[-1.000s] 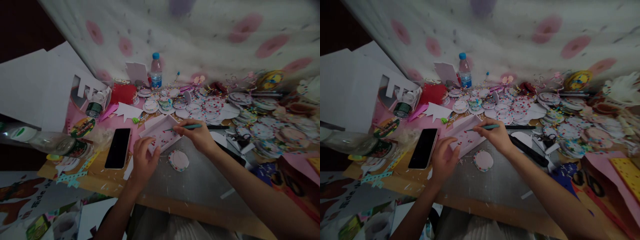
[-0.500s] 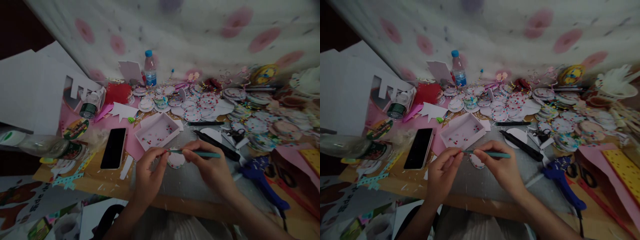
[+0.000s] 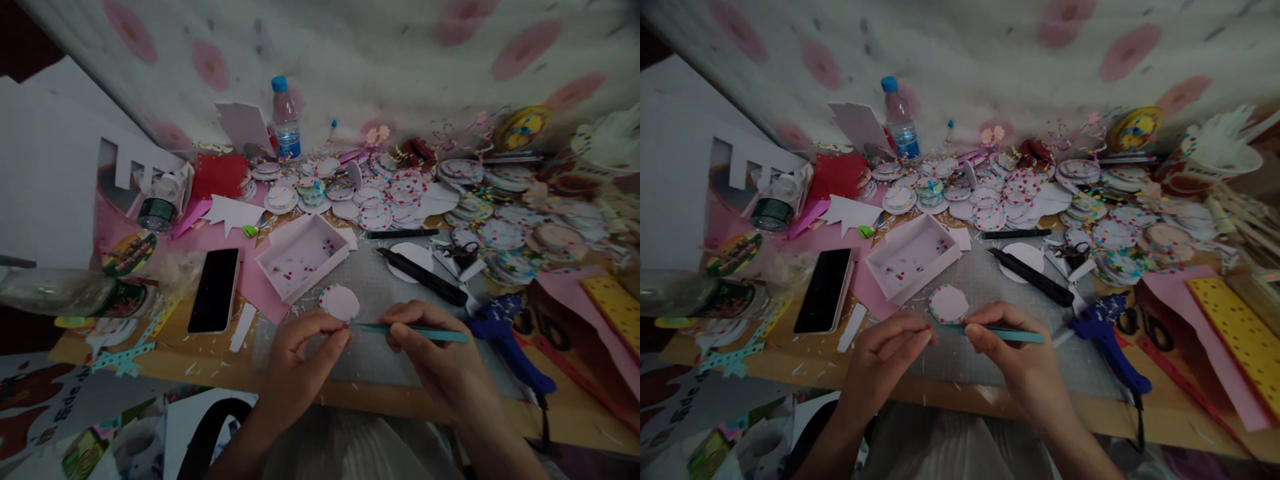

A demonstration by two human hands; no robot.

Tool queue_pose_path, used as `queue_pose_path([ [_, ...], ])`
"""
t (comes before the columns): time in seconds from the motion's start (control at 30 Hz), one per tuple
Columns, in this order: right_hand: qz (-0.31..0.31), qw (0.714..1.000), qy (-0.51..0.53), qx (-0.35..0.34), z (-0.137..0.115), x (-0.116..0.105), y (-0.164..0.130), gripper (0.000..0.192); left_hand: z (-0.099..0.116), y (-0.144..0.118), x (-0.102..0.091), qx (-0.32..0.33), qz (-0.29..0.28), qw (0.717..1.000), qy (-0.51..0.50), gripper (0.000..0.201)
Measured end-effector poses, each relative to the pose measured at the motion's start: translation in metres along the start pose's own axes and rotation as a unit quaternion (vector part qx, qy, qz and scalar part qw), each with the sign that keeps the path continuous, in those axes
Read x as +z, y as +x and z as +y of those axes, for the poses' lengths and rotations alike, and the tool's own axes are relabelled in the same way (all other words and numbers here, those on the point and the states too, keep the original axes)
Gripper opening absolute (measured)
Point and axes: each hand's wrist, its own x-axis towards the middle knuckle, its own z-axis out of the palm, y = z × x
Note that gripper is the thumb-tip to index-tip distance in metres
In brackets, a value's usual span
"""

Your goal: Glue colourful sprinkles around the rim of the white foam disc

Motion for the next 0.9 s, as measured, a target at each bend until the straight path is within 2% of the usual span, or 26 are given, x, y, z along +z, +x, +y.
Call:
queue_pose_path([
  [0.3, 0.013, 0.999, 0.027, 0.037, 0.003, 0.001, -0.001, 0.017, 0.001, 0.000, 0.000, 0.004, -0.017, 1.000, 0.019, 0.013],
  [0.7, 0.013, 1.000, 0.010, 0.017, 0.004, 0.000, -0.002, 0.017, 0.000, -0.001, 0.001, 0.016, -0.026, 0.999, 0.040, 0.011],
  [0.8, 0.044, 0.999, 0.018, -0.011, 0.006, -0.005, -0.002, 0.017, -0.003, 0.007, -0.006, 0.040, -0.021, 0.995, 0.088, 0.012],
  [0.9, 0.091, 0.994, -0.008, -0.055, 0.008, -0.013, -0.005, 0.013, -0.010, 0.029, -0.022, 0.099, 0.039, 0.972, 0.208, 0.010],
])
